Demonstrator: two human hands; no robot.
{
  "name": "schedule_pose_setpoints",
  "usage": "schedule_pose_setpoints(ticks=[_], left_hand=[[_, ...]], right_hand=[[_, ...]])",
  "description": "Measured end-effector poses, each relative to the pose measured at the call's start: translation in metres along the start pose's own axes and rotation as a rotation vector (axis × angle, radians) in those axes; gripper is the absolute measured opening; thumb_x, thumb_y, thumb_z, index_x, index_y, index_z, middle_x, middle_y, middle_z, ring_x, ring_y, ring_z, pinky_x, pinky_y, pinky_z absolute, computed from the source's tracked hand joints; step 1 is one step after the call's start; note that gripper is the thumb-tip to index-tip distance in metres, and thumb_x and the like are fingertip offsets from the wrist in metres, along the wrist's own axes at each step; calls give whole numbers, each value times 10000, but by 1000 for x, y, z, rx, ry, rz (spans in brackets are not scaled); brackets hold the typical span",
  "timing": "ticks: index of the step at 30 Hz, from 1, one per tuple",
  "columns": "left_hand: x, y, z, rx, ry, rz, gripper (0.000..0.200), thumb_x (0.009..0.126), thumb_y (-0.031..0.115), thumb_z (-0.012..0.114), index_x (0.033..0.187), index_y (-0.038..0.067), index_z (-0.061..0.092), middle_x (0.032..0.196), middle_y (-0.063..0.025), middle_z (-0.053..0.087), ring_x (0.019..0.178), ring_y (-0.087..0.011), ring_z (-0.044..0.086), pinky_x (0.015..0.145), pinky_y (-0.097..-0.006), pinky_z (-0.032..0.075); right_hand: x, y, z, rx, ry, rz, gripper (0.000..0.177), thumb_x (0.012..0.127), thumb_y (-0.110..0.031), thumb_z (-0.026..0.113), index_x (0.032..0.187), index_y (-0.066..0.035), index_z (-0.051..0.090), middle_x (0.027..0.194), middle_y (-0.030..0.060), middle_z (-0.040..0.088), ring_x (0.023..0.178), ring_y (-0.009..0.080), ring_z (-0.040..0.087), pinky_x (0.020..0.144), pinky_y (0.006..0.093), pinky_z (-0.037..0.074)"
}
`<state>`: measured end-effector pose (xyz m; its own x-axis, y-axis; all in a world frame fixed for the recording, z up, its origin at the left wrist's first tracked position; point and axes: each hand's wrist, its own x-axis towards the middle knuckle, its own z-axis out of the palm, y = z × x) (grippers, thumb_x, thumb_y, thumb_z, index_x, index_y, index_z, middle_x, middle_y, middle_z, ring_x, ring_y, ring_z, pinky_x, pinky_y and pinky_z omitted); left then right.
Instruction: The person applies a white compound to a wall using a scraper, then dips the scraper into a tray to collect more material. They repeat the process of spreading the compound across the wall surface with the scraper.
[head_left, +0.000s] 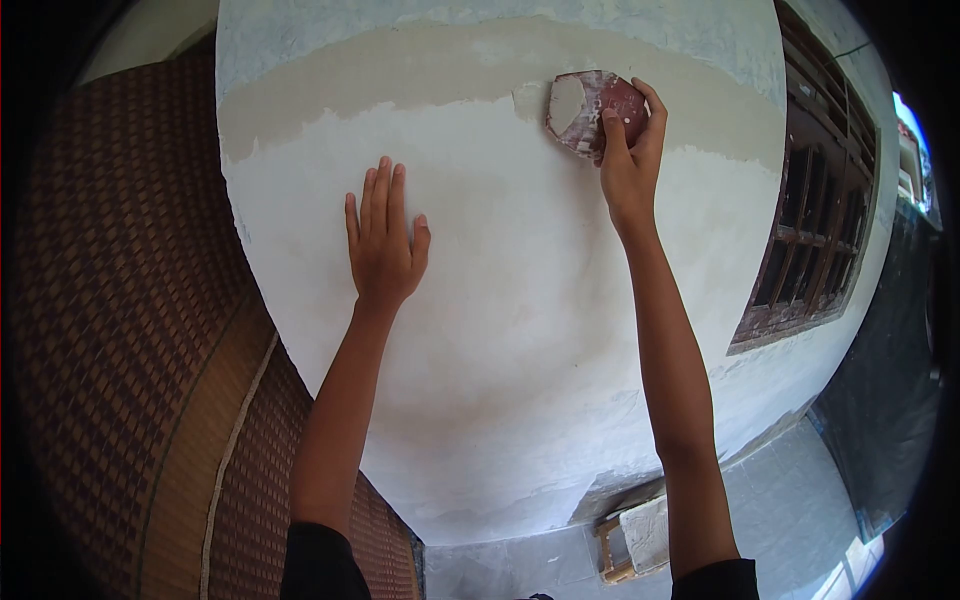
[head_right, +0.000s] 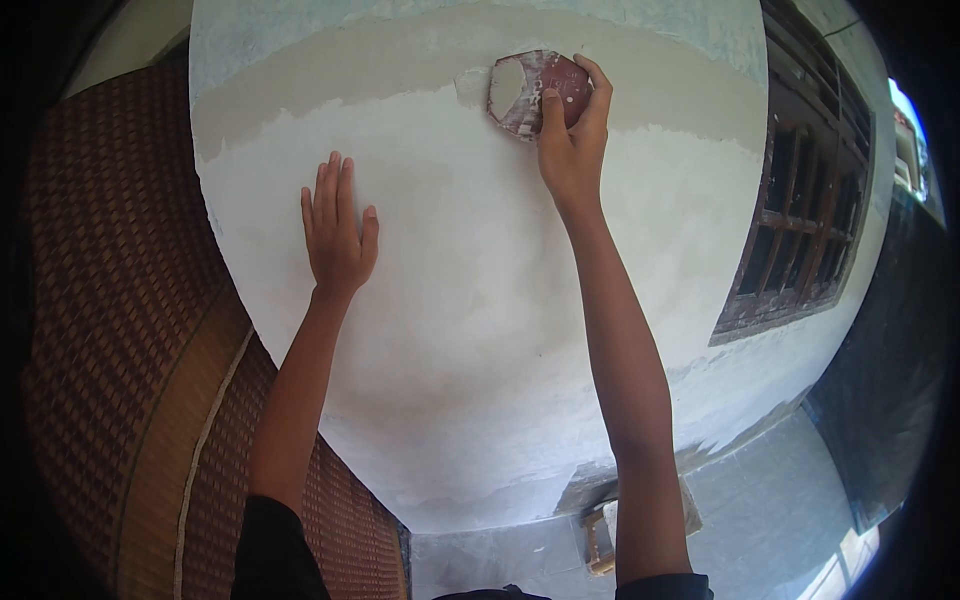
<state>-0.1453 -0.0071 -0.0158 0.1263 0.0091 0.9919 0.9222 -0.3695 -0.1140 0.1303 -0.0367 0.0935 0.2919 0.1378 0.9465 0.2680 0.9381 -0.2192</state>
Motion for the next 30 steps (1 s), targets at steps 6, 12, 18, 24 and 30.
schedule_pose_setpoints(ticks=[6, 12, 18, 24, 30], left_hand=[[0, -1, 0, 6, -4, 9, 648, 971, 169, 514, 1586, 84, 330, 1644, -103, 331, 1537, -299, 277, 1244, -555, 163], [0, 0, 0, 17, -7, 8, 645, 975, 172, 512, 1587, 81, 327, 1651, -106, 321, 1537, -303, 274, 1245, -553, 159], [0, 0, 0, -5, 4, 14, 639, 977, 175, 515, 1582, 77, 338, 1644, -110, 333, 1535, -302, 279, 1245, -553, 157], [0, 0, 0, 8, 6, 14, 644, 972, 160, 523, 1583, 76, 338, 1642, -112, 336, 1533, -304, 285, 1243, -556, 163], [0, 1, 1, 17, 10, 15, 647, 969, 154, 524, 1583, 75, 337, 1644, -116, 330, 1532, -310, 284, 1242, -560, 159]], right_hand=[[-2, -5, 17, -44, -177, 41, 459, 1021, -115, 554, 1458, -86, 415, 1145, 173, 671, 1006, 232, 667, 943, 387, 514], [1, 6, -13, -26, 67, 79, 460, 1019, -96, 553, 1457, -62, 416, 1211, 143, 633, 1054, 194, 637, 893, 324, 529], [-6, -5, 9, -19, -97, 126, 460, 1017, -121, 566, 1455, -99, 424, 1063, 121, 671, 897, 152, 641, 832, 317, 517], [-9, 5, -8, -61, 26, 210, 449, 1012, -78, 545, 1442, -74, 416, 1086, 124, 662, 895, 152, 639, 808, 305, 522], [-13, -10, 3, 58, 1, 176, 444, 1019, -98, 558, 1436, -65, 413, 1050, 118, 656, 806, 115, 600, 737, 294, 517]])
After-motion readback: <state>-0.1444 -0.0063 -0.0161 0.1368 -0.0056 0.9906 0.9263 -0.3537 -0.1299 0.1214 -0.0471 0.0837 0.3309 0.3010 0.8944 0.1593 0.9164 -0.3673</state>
